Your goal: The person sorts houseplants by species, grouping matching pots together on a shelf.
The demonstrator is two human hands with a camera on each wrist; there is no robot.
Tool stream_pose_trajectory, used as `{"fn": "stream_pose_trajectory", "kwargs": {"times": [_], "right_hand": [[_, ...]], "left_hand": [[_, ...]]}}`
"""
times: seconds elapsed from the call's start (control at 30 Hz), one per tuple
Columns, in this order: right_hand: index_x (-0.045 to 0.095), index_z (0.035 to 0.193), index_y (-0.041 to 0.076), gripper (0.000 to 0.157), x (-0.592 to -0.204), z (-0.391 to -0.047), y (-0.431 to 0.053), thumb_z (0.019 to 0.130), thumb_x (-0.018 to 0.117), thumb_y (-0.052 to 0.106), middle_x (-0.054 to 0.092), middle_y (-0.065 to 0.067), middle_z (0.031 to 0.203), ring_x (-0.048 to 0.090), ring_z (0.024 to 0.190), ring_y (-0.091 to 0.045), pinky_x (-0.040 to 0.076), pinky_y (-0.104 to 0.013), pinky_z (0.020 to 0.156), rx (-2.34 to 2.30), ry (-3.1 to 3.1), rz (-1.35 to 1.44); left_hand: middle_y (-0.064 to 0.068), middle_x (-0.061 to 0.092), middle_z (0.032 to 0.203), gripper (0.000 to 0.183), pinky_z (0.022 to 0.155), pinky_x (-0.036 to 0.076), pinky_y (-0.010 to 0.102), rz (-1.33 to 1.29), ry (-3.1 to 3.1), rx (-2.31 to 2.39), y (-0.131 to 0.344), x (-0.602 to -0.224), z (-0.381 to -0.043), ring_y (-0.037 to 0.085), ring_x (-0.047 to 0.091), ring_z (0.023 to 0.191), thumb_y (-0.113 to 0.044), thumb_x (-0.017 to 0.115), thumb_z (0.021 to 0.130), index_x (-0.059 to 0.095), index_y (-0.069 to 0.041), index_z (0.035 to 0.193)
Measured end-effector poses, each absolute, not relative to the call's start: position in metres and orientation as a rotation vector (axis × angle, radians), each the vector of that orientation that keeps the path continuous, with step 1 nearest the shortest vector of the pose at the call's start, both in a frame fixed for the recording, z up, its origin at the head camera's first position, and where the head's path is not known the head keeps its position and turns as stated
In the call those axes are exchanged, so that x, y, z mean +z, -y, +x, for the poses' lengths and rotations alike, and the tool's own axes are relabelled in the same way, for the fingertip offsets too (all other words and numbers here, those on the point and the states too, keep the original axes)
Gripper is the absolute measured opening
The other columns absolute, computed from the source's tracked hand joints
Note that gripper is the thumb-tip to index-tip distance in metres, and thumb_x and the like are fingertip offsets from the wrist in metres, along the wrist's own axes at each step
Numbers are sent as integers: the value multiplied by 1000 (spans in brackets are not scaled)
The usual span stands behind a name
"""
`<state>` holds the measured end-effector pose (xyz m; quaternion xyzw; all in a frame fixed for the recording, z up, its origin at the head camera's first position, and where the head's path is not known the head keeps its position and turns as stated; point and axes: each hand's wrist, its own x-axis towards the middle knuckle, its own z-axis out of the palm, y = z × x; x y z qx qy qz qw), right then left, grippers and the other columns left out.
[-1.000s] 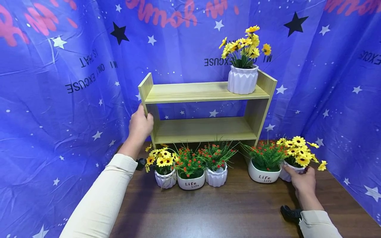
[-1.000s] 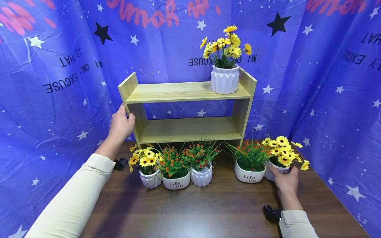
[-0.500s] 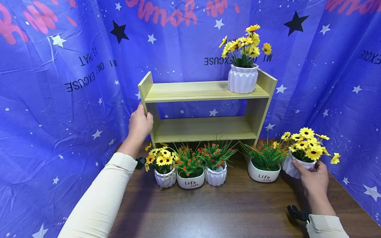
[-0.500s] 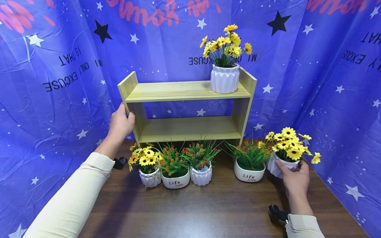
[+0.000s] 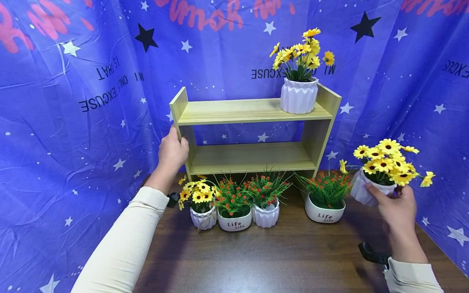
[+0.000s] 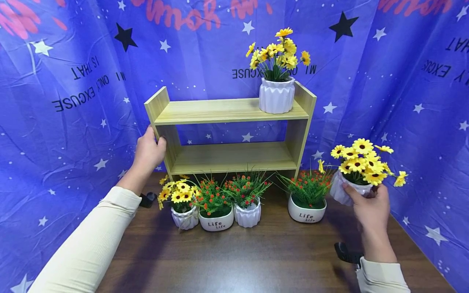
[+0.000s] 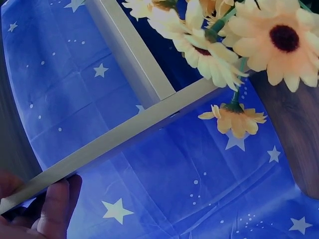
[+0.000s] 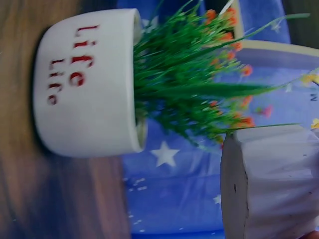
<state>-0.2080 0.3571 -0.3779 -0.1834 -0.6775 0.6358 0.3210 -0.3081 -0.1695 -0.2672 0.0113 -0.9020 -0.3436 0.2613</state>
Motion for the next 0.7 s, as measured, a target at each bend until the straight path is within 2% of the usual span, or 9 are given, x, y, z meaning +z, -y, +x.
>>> {"fn": "stream_pose_trajectory", "kwargs": {"times": [0.2,0.37,0.6,0.7], "right_hand": [[56,129,19,62,-359,-203,-350,76,81,-4,62,9,108,58,94,-4,46,-8,69,1752,1661,-457],[56,134,20,64,-346,-200,-345,78,80,-2,62,12,110,57,97,-2,43,-8,73,1653,1760,-418],[57,136,12,73,-325,-200,-333,73,72,-22,61,-5,125,57,113,-15,47,-12,79,1810,1550,-79],[57,137,9,75,-314,-202,-329,72,70,-26,60,-8,128,56,116,-18,48,-14,81,1861,1503,1]], "left_hand": [[30,63,116,39,82,46,62,29,2452,-882,169,-267,-308,52,61,103,-14,46,99,46,-1,135],[31,63,114,38,82,47,61,32,2457,-878,169,-267,-306,52,61,102,-13,47,98,46,0,134],[30,64,112,36,81,47,61,30,2449,-885,168,-267,-307,51,62,101,-12,49,98,48,0,132],[30,64,111,36,81,47,61,36,2450,-886,168,-267,-307,51,62,101,-12,48,97,48,0,131]]}}
